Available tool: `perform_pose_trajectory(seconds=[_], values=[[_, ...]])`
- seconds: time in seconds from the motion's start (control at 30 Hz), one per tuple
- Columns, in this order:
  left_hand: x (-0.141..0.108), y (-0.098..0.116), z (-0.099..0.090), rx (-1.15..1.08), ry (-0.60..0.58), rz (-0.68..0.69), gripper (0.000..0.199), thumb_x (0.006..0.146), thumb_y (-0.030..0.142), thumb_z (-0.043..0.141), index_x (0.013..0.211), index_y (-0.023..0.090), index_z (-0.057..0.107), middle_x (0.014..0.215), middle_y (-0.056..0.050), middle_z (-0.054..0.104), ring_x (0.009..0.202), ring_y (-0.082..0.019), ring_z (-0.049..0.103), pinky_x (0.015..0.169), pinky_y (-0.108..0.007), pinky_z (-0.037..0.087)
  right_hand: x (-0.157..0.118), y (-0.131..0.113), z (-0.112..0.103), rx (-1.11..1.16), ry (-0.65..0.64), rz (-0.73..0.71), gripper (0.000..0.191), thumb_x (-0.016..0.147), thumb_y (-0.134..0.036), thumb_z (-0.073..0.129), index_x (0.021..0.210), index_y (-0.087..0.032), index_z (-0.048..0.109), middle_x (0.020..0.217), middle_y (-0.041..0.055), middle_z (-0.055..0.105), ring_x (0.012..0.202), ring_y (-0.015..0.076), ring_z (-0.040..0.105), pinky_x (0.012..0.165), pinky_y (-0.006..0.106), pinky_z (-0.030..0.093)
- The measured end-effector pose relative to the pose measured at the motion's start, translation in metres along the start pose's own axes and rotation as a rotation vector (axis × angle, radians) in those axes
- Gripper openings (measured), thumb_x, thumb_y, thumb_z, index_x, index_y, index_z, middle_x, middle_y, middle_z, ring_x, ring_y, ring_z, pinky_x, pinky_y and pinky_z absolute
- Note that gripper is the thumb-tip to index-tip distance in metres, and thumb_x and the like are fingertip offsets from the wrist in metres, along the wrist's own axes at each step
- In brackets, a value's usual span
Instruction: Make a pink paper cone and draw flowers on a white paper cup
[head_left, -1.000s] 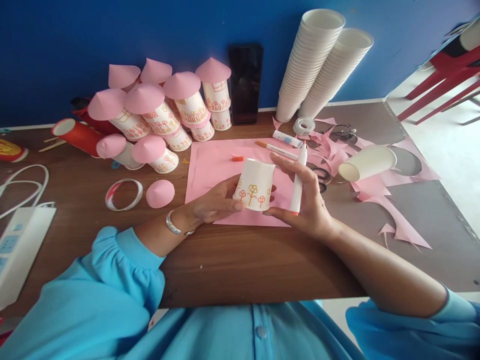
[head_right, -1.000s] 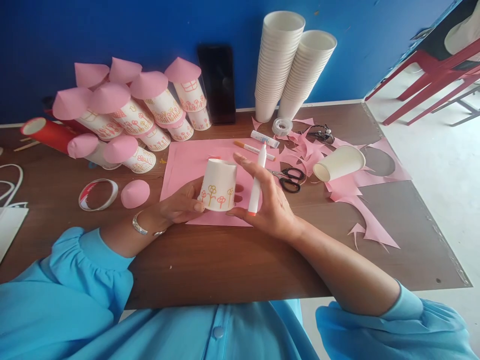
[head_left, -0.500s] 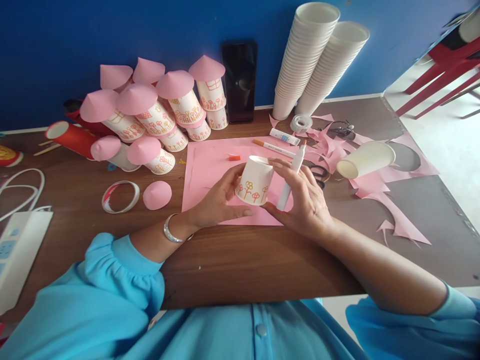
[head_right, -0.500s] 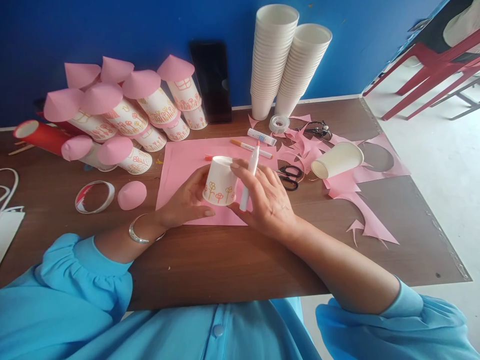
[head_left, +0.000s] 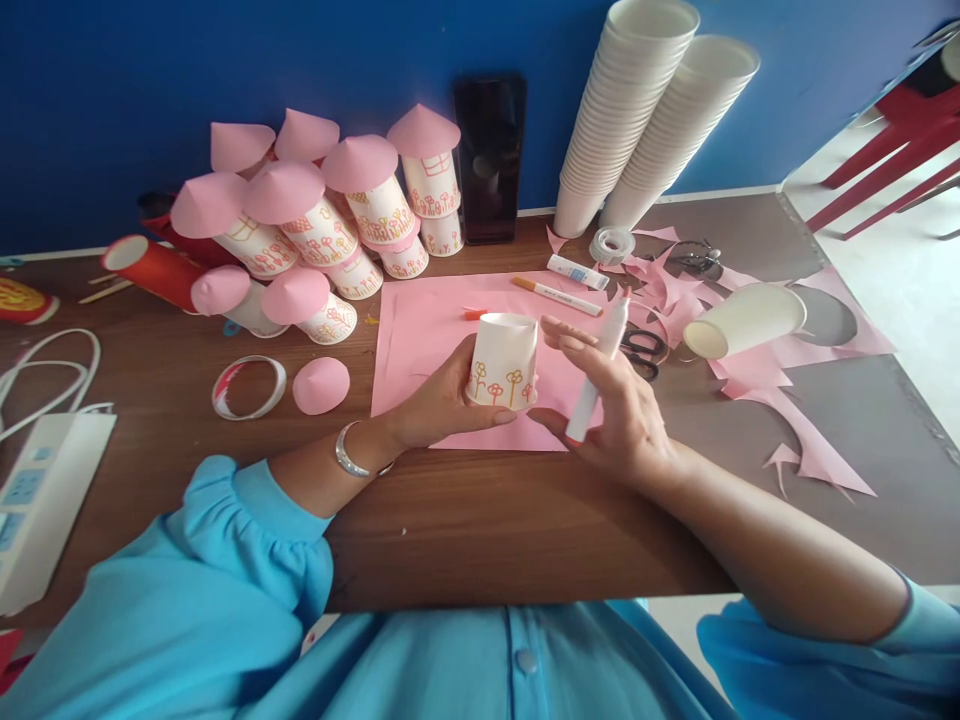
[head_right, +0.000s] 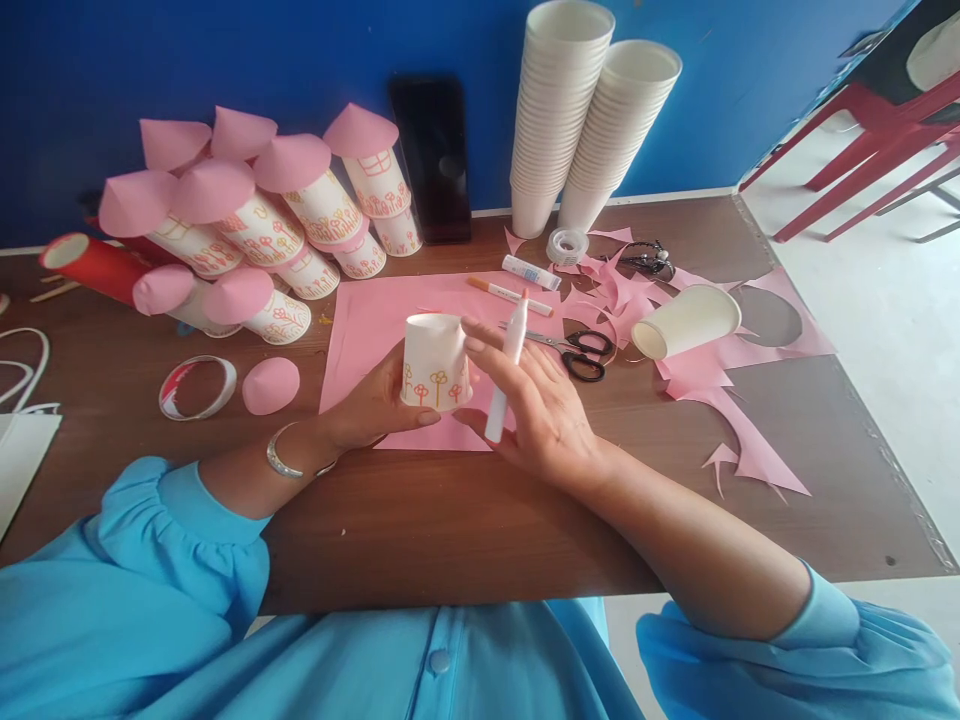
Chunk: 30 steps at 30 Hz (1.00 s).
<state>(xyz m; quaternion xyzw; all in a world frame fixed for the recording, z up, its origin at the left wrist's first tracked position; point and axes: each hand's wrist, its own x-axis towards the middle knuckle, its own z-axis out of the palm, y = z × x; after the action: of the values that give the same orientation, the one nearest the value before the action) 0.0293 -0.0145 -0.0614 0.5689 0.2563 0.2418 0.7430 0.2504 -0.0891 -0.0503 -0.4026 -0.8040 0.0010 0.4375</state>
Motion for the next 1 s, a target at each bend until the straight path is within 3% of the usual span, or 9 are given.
perform_pose_trajectory(seconds=[0.13,0.2,0.27,0.4,0.53,0.8,1.0], values=[[0.001,-0.001,-0.001,-0.111,0.020,0.018,0.068,0.073,0.029,0.088,0.130,0.024,0.052,0.123,-0.010,0.069,0.116,-0.028,0.066,0.099,-0.043,0.051,0.000,-0.006,-0.010,0.002,0.077,-0.068,0.050,0.103,-0.029,0.056,0.151,-0.018,0.046,0.107,0.0145,0.074,0.093,0.0259,0.075,0.075,0.041,0.063],[0.002,0.003,0.000,-0.117,0.009,0.035,0.062,0.074,0.029,0.087,0.126,0.023,0.055,0.120,-0.010,0.071,0.114,-0.027,0.067,0.099,-0.042,0.050,0.000,-0.011,-0.015,-0.040,0.069,-0.093,0.041,0.107,-0.036,0.047,0.144,-0.021,0.055,0.088,0.0077,0.069,0.075,0.0200,0.070,0.062,0.033,0.060],[0.003,0.007,0.001,-0.113,-0.009,0.049,0.055,0.075,0.031,0.086,0.123,0.021,0.058,0.119,-0.010,0.072,0.113,-0.027,0.067,0.099,-0.041,0.050,0.002,-0.017,-0.019,-0.065,0.057,-0.119,0.037,0.108,-0.039,0.045,0.133,-0.020,0.063,0.082,0.0056,0.063,0.068,0.0167,0.065,0.055,0.029,0.055],[0.003,0.010,0.003,-0.109,-0.003,0.053,0.051,0.075,0.032,0.085,0.118,0.020,0.060,0.114,-0.010,0.072,0.108,-0.027,0.068,0.097,-0.042,0.051,0.007,-0.027,-0.020,0.043,0.007,-0.154,0.022,0.102,-0.023,0.056,0.119,-0.013,0.066,0.087,0.0081,0.067,0.073,0.0165,0.068,0.060,0.029,0.059],[0.004,0.007,0.002,-0.107,-0.006,0.066,0.052,0.075,0.031,0.086,0.119,0.020,0.059,0.111,-0.009,0.071,0.103,-0.025,0.068,0.092,-0.040,0.052,0.008,-0.029,-0.017,0.095,-0.005,-0.100,0.024,0.092,-0.008,0.065,0.115,-0.012,0.064,0.088,0.0080,0.072,0.078,0.0179,0.072,0.066,0.029,0.063],[0.005,0.005,0.000,-0.100,-0.039,0.082,0.052,0.077,0.029,0.085,0.119,0.020,0.056,0.112,-0.010,0.069,0.103,-0.024,0.067,0.086,-0.036,0.052,0.006,-0.028,-0.015,0.043,0.015,-0.060,0.028,0.090,-0.010,0.067,0.117,-0.018,0.064,0.087,0.0052,0.075,0.077,0.0186,0.076,0.065,0.029,0.065],[0.005,0.006,0.002,-0.108,-0.038,0.079,0.052,0.077,0.028,0.085,0.121,0.020,0.057,0.114,-0.010,0.070,0.103,-0.024,0.067,0.088,-0.037,0.052,0.008,-0.027,-0.012,0.057,0.018,-0.083,0.025,0.090,-0.008,0.066,0.115,-0.014,0.064,0.086,0.0074,0.075,0.078,0.0188,0.076,0.066,0.029,0.065]])
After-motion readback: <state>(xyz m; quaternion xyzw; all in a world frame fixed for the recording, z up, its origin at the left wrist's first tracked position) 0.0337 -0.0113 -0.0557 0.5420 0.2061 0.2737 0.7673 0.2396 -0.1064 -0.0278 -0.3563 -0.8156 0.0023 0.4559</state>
